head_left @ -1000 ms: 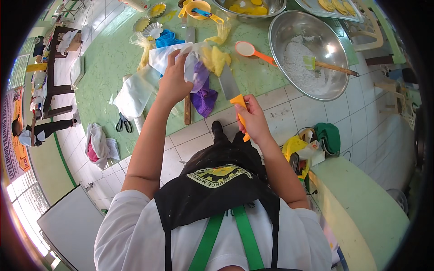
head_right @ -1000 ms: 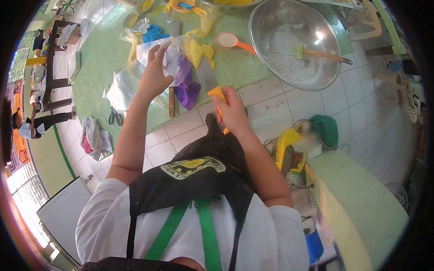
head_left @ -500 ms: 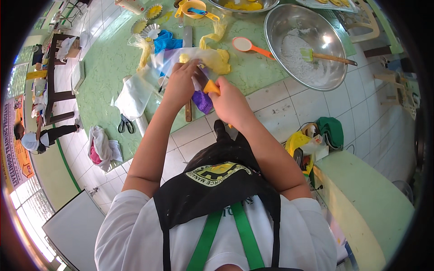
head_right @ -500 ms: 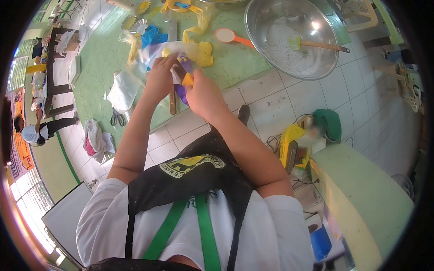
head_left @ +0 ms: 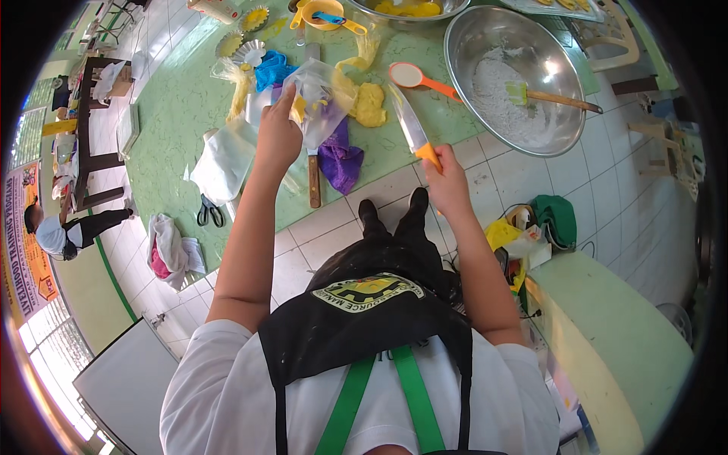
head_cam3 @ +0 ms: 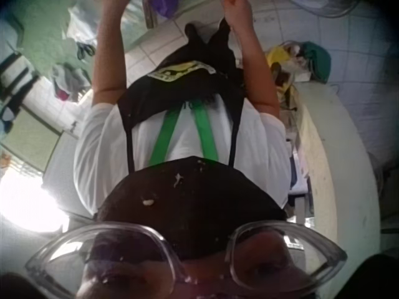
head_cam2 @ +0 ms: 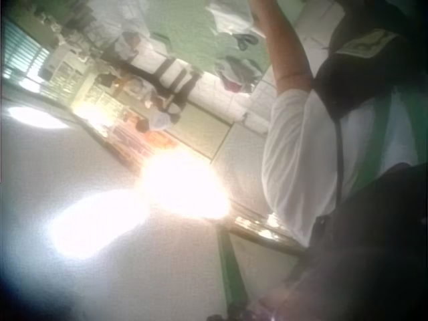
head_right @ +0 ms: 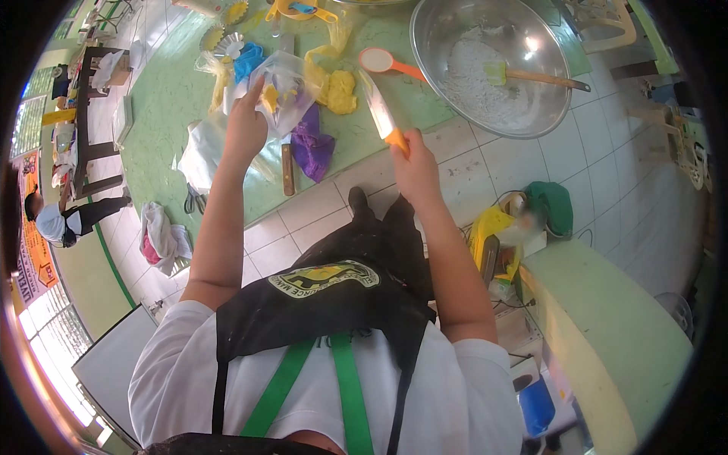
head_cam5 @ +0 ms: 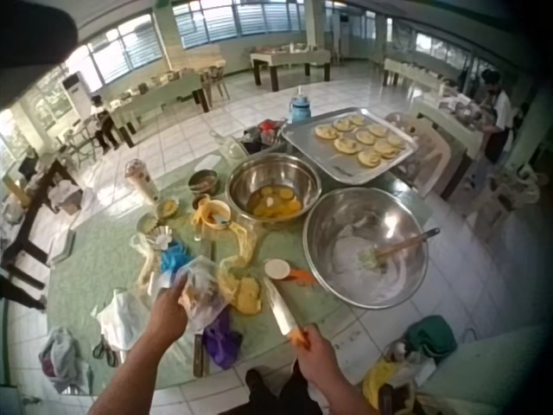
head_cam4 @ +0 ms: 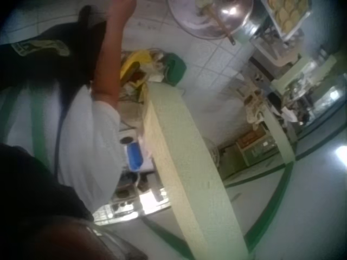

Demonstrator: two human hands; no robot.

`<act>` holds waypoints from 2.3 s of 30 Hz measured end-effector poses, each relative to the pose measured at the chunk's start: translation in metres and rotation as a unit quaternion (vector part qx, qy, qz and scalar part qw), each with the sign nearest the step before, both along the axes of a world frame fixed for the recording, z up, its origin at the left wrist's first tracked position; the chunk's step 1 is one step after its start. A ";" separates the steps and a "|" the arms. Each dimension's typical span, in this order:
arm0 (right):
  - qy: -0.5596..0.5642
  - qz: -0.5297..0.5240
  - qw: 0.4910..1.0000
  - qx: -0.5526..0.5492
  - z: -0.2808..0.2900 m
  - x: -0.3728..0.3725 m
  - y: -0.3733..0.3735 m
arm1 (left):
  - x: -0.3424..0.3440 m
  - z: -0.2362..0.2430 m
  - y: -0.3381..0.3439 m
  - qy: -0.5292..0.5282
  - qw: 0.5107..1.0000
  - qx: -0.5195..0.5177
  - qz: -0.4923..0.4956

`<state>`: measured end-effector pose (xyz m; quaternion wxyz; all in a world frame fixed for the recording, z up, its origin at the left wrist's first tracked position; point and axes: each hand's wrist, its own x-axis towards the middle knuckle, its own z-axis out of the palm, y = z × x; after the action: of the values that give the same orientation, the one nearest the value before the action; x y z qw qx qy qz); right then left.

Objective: The person pipes filling into pastries on a baking tray using a piping bag. The person then cuts a new piping bag with scissors and transfers filling into it using a knife.

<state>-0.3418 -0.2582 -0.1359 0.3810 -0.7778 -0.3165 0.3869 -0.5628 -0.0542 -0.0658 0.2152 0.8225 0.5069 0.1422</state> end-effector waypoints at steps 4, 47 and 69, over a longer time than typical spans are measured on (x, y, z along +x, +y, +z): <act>-0.030 0.023 0.999 0.001 -0.011 0.000 0.027 | 0.000 -0.003 0.005 -0.035 0.999 -0.004 0.021; 0.174 0.091 0.978 -0.063 0.081 -0.064 0.071 | 0.020 0.000 -0.031 -0.130 0.982 -0.084 -0.104; -0.152 0.097 0.984 -0.007 0.023 0.044 0.044 | -0.025 0.018 0.026 -0.143 0.982 -0.107 0.058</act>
<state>-0.2977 -0.2140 -0.1125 0.2838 -0.7959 -0.4416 0.3016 -0.5877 -0.0280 -0.0480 0.3638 0.7353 0.5298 0.2151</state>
